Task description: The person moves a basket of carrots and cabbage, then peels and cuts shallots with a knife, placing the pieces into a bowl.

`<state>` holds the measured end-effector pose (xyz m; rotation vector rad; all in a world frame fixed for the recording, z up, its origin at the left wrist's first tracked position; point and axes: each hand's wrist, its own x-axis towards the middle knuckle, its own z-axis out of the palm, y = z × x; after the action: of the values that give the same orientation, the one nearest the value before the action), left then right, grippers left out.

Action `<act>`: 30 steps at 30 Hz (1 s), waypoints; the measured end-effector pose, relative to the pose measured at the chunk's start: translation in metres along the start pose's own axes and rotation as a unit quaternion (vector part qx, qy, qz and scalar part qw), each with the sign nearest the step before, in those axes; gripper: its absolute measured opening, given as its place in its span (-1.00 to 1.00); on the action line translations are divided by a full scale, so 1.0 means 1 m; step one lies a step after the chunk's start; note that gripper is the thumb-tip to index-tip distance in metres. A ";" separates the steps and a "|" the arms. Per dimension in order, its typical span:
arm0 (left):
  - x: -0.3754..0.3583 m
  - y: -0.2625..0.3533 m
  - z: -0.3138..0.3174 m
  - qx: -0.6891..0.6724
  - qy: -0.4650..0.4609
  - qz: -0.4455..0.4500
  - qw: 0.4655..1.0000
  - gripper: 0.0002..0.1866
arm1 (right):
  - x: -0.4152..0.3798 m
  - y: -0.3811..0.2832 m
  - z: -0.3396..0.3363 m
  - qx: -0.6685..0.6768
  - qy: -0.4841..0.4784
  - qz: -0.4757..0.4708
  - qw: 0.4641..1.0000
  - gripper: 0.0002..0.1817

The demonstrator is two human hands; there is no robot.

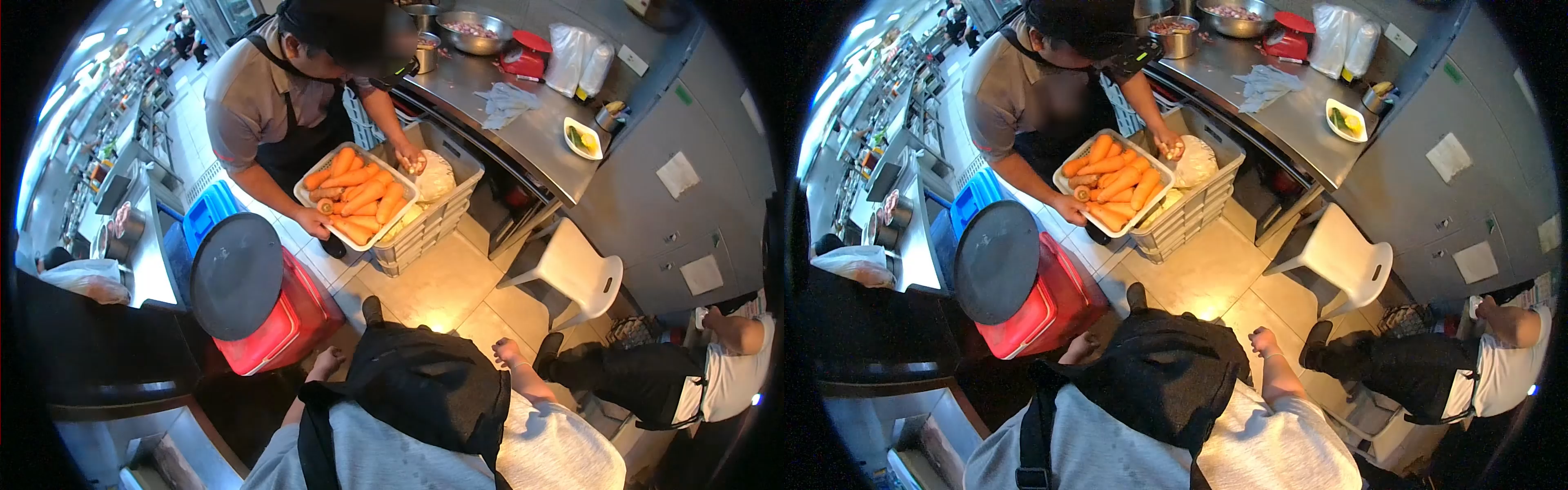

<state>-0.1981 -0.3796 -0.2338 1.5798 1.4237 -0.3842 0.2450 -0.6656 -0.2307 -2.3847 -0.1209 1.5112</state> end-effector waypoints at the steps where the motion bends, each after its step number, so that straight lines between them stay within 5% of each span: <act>1: 0.008 -0.018 0.008 -0.002 0.006 0.008 1.000 -0.53 | 0.000 -0.001 0.001 -0.009 -0.004 0.004 1.000 -0.62; 11: -0.005 -0.043 0.012 0.045 0.002 0.012 0.999 -0.53 | -0.003 -0.034 0.005 -0.025 -0.002 -0.048 0.999 -0.62; 17: -0.017 0.003 0.007 -0.040 -0.022 -0.030 0.998 -0.55 | 0.006 -0.030 0.000 -0.030 0.006 -0.037 0.999 -0.66; 23: 0.015 -0.017 0.024 -0.001 0.028 0.065 0.997 -0.57 | 0.004 -0.032 -0.006 -0.039 -0.006 -0.018 0.999 -0.64; 30: 0.009 0.002 0.016 0.042 0.000 0.015 0.999 -0.54 | 0.010 -0.034 -0.009 -0.023 -0.013 -0.043 0.999 -0.64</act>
<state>-0.1884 -0.3868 -0.2476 1.6668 1.3984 -0.4322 0.2608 -0.6327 -0.2258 -2.3627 -0.2634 1.5163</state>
